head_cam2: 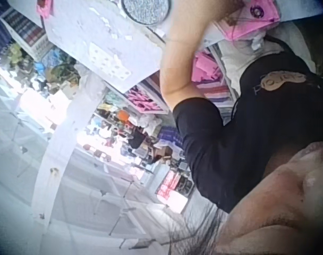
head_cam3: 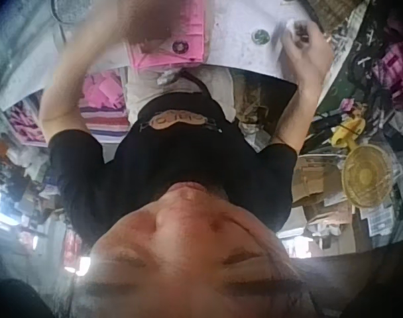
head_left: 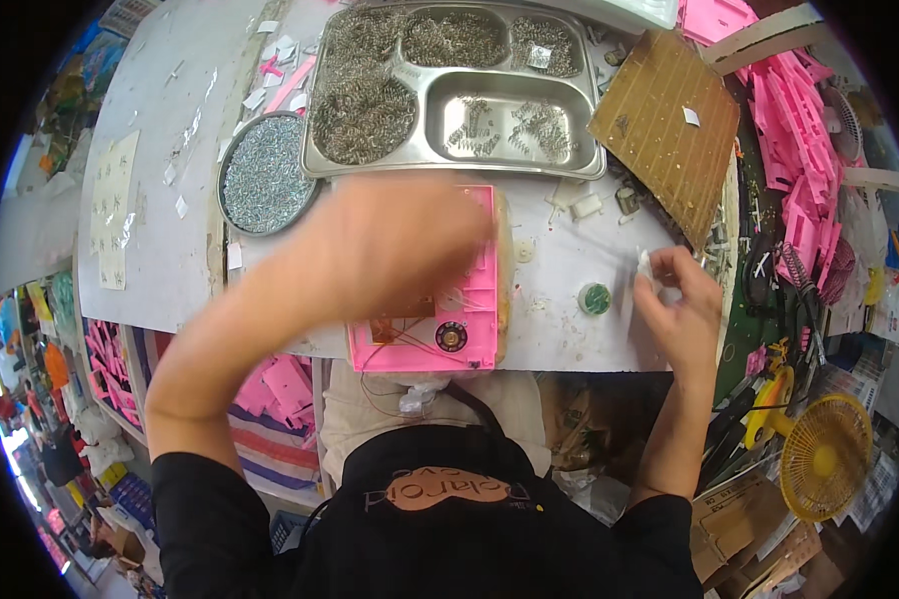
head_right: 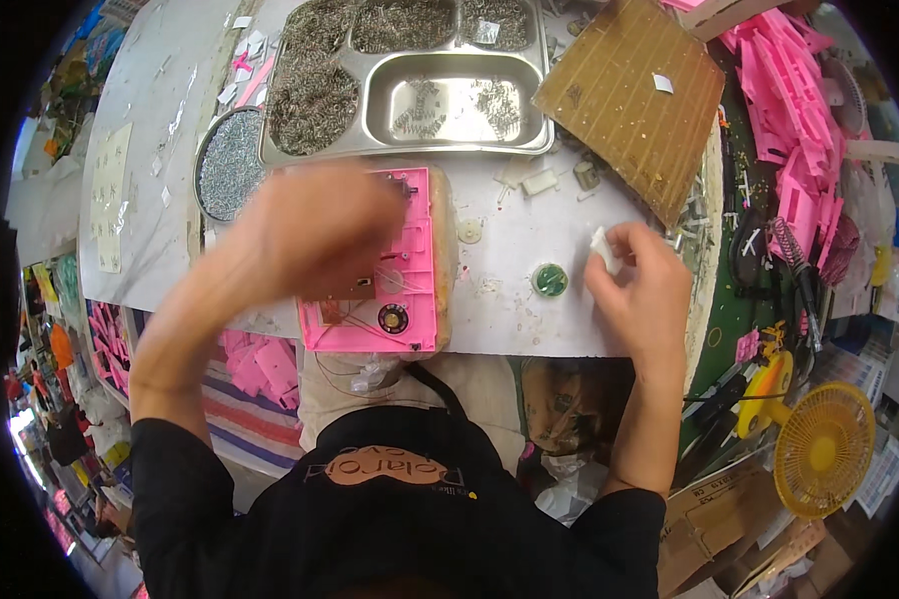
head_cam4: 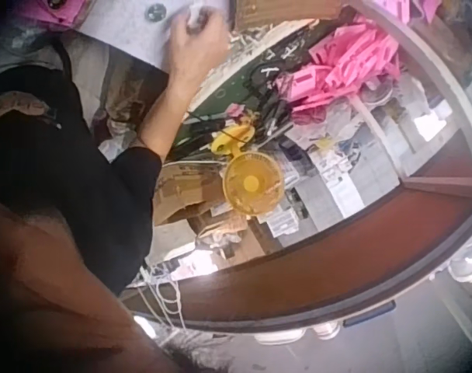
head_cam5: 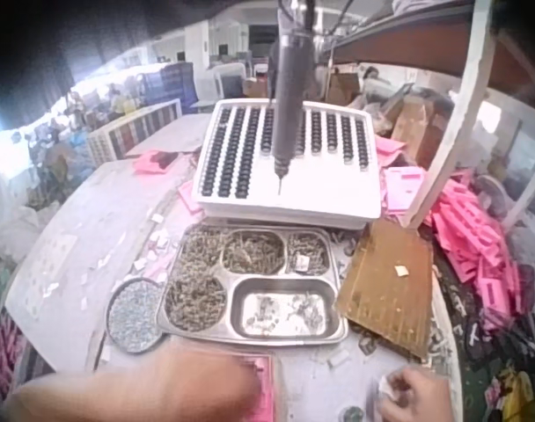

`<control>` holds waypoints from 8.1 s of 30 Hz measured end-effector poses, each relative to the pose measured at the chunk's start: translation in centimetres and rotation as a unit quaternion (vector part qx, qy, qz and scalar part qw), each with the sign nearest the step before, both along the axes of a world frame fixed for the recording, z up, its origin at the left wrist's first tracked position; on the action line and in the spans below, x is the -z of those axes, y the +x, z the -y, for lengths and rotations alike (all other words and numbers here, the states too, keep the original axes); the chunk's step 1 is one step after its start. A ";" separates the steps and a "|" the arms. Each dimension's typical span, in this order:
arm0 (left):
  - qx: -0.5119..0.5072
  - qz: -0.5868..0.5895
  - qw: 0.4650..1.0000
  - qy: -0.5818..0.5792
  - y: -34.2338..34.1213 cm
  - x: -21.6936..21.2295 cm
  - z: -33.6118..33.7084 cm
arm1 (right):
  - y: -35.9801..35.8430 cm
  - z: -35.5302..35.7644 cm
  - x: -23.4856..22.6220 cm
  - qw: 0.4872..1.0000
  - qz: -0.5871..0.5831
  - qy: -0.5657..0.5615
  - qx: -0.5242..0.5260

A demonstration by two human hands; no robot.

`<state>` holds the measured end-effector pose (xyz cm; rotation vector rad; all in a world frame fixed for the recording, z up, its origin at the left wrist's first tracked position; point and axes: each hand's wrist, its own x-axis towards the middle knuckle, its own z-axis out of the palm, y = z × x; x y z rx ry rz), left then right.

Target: Assembling and soldering electronic components inside a pink plastic toy housing.

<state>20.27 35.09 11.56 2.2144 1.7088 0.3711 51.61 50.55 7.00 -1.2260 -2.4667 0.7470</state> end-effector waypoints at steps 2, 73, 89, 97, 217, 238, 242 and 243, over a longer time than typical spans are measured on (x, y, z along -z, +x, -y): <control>0.114 0.102 0.978 0.141 1.2 2.1 4.7 | 0.2 1.5 -0.3 0.998 -0.053 -0.015 -0.018; -0.124 0.458 0.856 -0.205 3.6 0.1 8.5 | -3.5 9.3 -0.2 0.870 -0.335 -0.188 -0.310; -0.069 0.111 0.991 0.031 4.3 3.0 4.6 | -1.5 9.6 3.6 0.583 -0.503 -0.631 -0.092; -0.057 0.043 0.997 0.013 4.6 3.8 4.2 | -3.2 9.9 0.5 0.756 -0.416 -0.503 -0.049; -0.093 0.095 0.972 0.196 5.8 -0.5 -15.0 | 1.6 2.4 -0.3 0.974 -0.033 -0.211 -0.072; -0.251 0.486 0.837 -0.002 10.8 4.7 8.7 | -3.0 9.4 -1.0 0.723 -0.273 -0.631 -0.064; -0.249 0.471 0.846 0.010 10.5 4.6 9.1 | -4.1 9.4 -0.4 0.689 -0.270 -0.668 -0.080; -0.252 0.474 0.844 0.013 10.5 4.6 9.2 | -4.2 9.5 -0.3 0.696 -0.260 -0.664 -0.080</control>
